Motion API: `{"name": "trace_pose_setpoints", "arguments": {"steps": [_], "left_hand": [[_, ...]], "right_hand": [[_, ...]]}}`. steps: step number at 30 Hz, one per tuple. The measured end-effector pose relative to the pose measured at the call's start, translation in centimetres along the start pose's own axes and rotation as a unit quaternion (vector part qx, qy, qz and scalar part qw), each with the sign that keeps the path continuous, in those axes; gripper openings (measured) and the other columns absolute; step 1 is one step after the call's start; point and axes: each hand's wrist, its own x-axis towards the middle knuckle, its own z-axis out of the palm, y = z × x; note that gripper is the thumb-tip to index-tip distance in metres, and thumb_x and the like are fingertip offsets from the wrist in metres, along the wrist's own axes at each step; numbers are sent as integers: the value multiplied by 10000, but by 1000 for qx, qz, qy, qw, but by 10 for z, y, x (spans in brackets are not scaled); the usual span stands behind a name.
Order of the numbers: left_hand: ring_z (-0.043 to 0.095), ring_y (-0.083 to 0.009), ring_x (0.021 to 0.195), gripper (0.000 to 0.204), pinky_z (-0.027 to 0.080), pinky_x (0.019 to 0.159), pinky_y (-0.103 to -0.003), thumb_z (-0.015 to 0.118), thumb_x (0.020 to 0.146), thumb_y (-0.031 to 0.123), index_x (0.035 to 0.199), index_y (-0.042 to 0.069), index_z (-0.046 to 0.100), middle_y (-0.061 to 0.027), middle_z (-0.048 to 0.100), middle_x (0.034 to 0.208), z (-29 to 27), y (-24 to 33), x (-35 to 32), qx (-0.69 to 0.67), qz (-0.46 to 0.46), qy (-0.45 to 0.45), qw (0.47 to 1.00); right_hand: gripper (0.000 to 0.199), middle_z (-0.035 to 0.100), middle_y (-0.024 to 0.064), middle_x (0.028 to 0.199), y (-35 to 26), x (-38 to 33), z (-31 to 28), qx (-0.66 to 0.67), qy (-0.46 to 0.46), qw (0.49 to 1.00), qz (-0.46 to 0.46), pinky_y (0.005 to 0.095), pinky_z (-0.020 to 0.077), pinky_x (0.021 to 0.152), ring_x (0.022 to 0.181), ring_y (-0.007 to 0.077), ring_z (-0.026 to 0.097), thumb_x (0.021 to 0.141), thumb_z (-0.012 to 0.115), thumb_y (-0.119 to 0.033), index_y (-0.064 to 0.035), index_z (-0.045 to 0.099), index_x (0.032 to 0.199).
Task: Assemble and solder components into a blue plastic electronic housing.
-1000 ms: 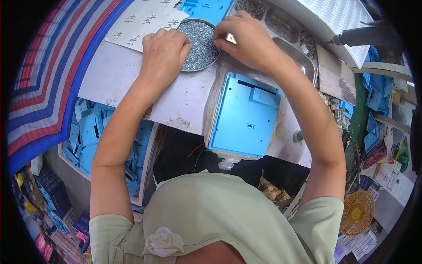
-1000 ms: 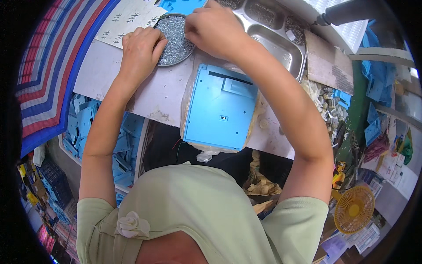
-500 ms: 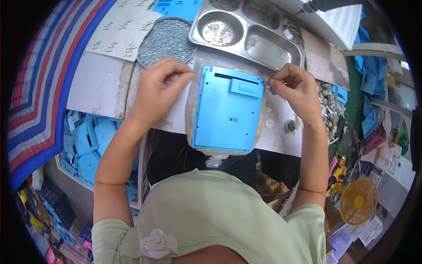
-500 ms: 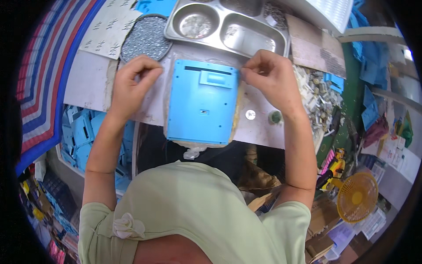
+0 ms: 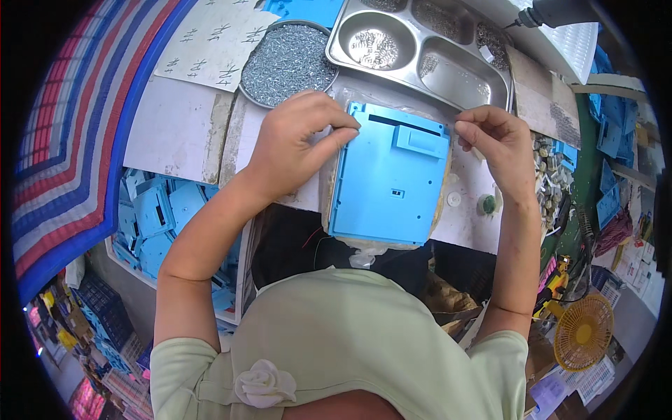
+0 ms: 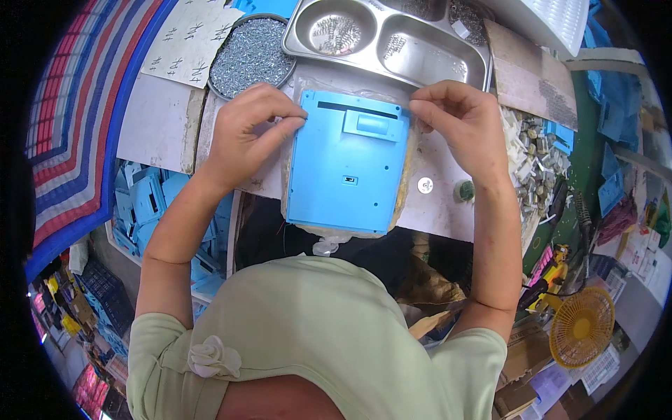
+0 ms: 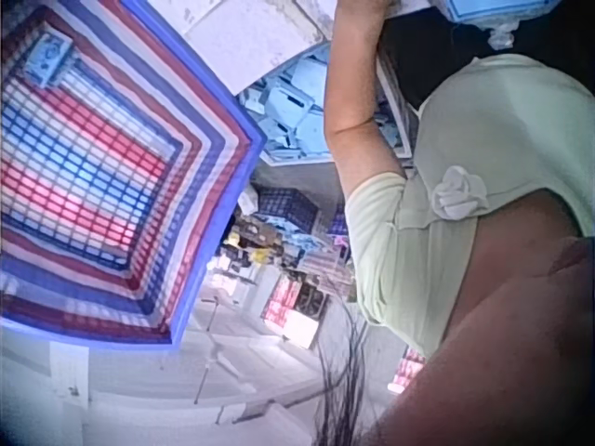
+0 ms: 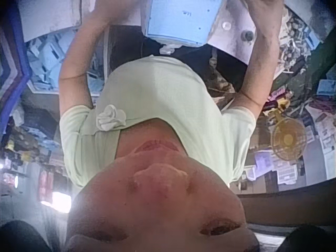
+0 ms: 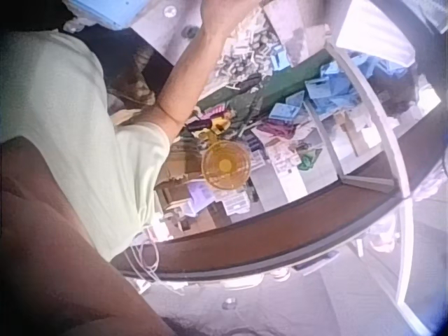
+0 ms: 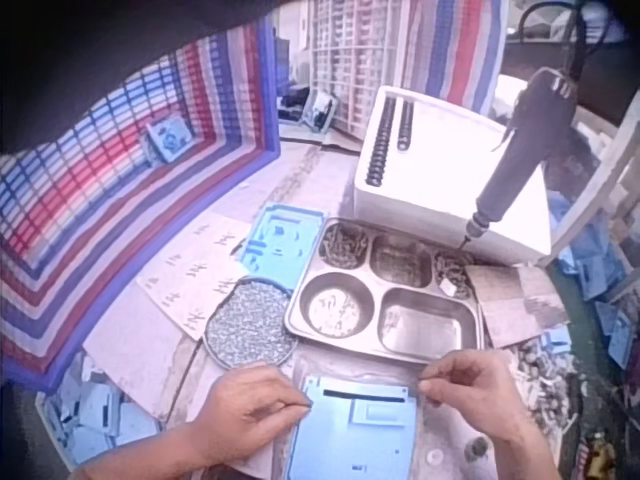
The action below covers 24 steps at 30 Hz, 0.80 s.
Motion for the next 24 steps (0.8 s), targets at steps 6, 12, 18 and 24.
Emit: {"name": "trace_pose_setpoints", "arguments": {"steps": [6, 12, 18, 24], "left_hand": [[652, -148, 766, 92, 481, 649, -271, 758, 863, 49, 946, 17, 784, -79, 742, 894, -6, 9, 0, -51, -97, 67, 992], [651, -142, 771, 95, 483, 649, -263, 752, 867, 43, 949, 9, 785, -77, 735, 895, -14, 13, -5, -9, -97, 57, 994], [636, -125, 780, 76, 480, 671, -264, 734, 871, 30, 929, 7, 778, -65, 720, 891, -10, 16, 7, -26, -111, 37, 993], [616, -248, 829, 137, 436, 785, -380, 791, 786, 91, 920, 98, 764, -30, 668, 878, 22, 51, 19, 51, 80, -66, 993]], "right_hand": [[126, 720, 45, 807, 2, 3, 17, -130, 15, 989, -68, 245, 517, 721, 741, 101, 637, 895, 756, -66, 37, 746, 967], [130, 728, 49, 840, 1, 13, 13, -112, -48, 991, -47, 263, 531, 745, 769, 109, 652, 888, 765, -83, 25, 746, 958], [133, 728, 30, 861, -5, 6, 2, -112, -8, 989, -95, 252, 524, 739, 781, 96, 647, 896, 758, -88, 8, 744, 986], [133, 731, 32, 882, 6, -21, -1, -115, 42, 989, -77, 259, 529, 738, 790, 101, 652, 897, 755, -78, -1, 741, 1004]]}}
